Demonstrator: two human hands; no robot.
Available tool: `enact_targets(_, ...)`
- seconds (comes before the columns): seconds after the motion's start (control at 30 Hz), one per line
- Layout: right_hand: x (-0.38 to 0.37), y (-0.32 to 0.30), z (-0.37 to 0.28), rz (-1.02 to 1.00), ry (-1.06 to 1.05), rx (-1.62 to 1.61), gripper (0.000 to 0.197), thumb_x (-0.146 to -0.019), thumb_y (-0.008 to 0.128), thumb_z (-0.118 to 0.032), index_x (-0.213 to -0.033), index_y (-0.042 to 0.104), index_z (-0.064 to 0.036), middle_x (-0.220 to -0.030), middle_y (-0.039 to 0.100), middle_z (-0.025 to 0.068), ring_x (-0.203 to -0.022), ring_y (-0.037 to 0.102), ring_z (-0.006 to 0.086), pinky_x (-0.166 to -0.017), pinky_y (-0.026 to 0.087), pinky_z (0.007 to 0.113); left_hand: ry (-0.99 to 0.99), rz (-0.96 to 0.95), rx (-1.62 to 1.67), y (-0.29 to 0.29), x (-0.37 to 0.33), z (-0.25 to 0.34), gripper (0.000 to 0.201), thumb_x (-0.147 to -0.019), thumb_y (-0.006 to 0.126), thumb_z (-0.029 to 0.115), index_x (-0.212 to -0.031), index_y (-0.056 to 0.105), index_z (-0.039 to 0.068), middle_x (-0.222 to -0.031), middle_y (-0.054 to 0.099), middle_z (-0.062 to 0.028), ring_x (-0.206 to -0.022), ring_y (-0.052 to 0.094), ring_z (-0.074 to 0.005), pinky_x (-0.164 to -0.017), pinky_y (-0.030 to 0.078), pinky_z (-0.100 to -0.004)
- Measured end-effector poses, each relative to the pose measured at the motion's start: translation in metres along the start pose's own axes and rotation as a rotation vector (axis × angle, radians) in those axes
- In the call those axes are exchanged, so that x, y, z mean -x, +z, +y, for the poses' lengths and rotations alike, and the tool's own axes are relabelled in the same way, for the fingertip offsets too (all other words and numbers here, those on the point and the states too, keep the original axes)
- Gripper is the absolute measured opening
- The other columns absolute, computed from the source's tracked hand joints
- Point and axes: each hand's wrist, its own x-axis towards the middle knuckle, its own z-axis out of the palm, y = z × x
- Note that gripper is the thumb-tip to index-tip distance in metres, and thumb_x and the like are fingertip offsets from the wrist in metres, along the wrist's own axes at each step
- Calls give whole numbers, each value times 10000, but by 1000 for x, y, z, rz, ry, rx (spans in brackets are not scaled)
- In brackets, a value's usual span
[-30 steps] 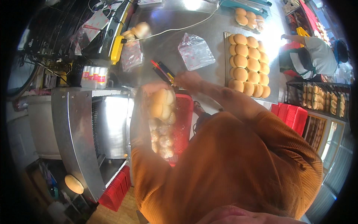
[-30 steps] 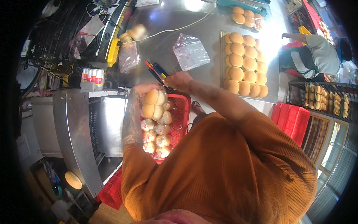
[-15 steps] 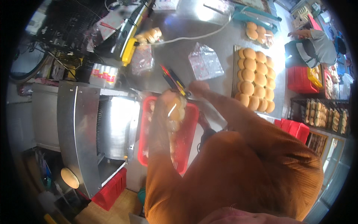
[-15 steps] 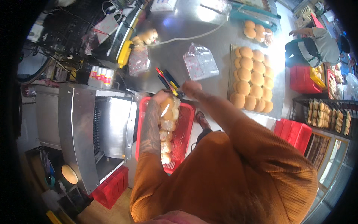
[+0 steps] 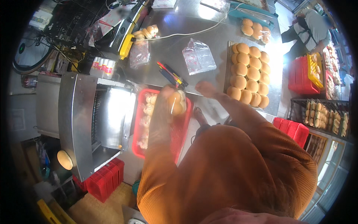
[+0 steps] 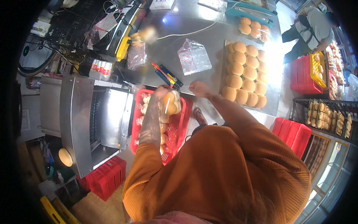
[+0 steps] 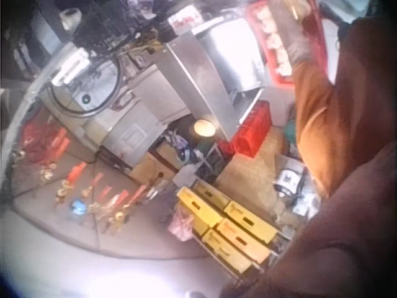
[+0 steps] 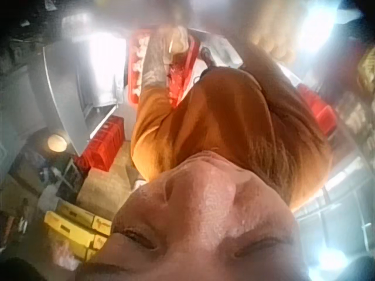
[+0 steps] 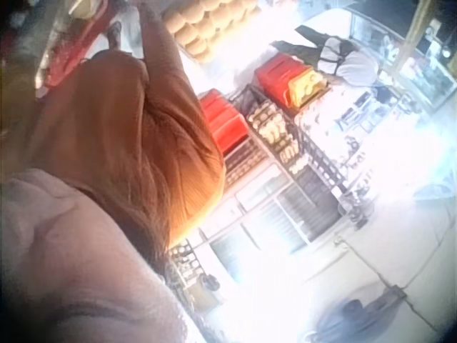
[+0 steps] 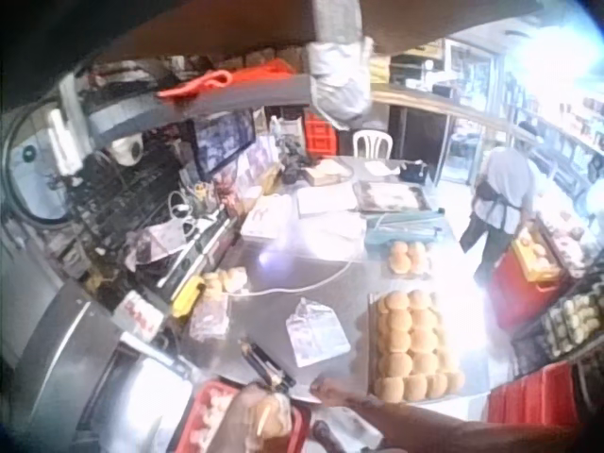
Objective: The person repeatedly picks round buns from a metal tray, places them into clear plastic bags, and sets the filled bags into a red basket. The process continues throughout the clip with consistent hand movements and no visible tool use.
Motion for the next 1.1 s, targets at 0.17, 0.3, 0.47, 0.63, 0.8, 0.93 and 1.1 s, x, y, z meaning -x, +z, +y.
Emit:
enact_targets(0.17,71,-21,-3,21,-245,-418,381,-1074,656,-347,-1219,756,-9,-1162,787,155,-1109,726,271,-992,565,441,226,162,292,15,108,17,268,-1063,666,196,-1207,744,-16,-1070,763,-54,-964,694,-127,-890,559,-306)
enact_targets(0.3,118,-47,-44,89,-289,-769,408,-1076,706,-340,-1307,736,-6,-1176,791,90,-1127,719,201,-1017,568,389,448,206,352,78,167,72,240,-1098,640,194,-1211,725,0,-1096,760,-27,-995,682,-97,-900,542,-272)
enact_targets(0.47,171,-110,-45,-88,-349,-1348,292,-1070,738,-246,-1245,734,-12,-1168,760,55,-1098,704,131,-1001,567,306,612,207,327,169,203,179,198,-1093,672,184,-1186,697,11,-1098,696,-5,-1082,643,-84,-943,533,-258)
enact_targets(0.63,222,-145,-8,200,-399,-1549,198,-1063,742,-174,-1185,739,-17,-1086,749,31,-1034,686,105,-952,563,274,951,811,65,275,222,255,226,-953,809,124,-1153,757,32,-1291,654,-133,-1240,644,-293,-1086,497,-404)
enact_targets(0.8,262,-158,34,263,-534,-1659,173,-1077,719,-163,-1180,734,-26,-1092,750,34,-1024,691,114,-935,571,281,939,835,27,333,232,291,255,-980,814,156,-1208,799,44,-1274,665,-133,-1217,653,-273,-1056,518,-382)
enact_targets(0.93,282,-175,59,340,-533,-1651,171,-1074,722,-156,-1177,731,-20,-1093,748,29,-1043,690,120,-973,553,292,955,784,42,361,224,313,283,-995,810,168,-1245,796,36,-1257,677,-134,-1189,662,-260,-1035,525,-364)
enact_targets(1.1,293,-181,94,429,-575,-1585,140,-1065,727,-140,-1158,731,-36,-1088,747,23,-1097,672,127,-1018,523,311,905,683,90,389,209,323,221,-1018,785,155,-1197,787,26,-1215,707,-107,-1174,658,-199,-1033,508,-323)
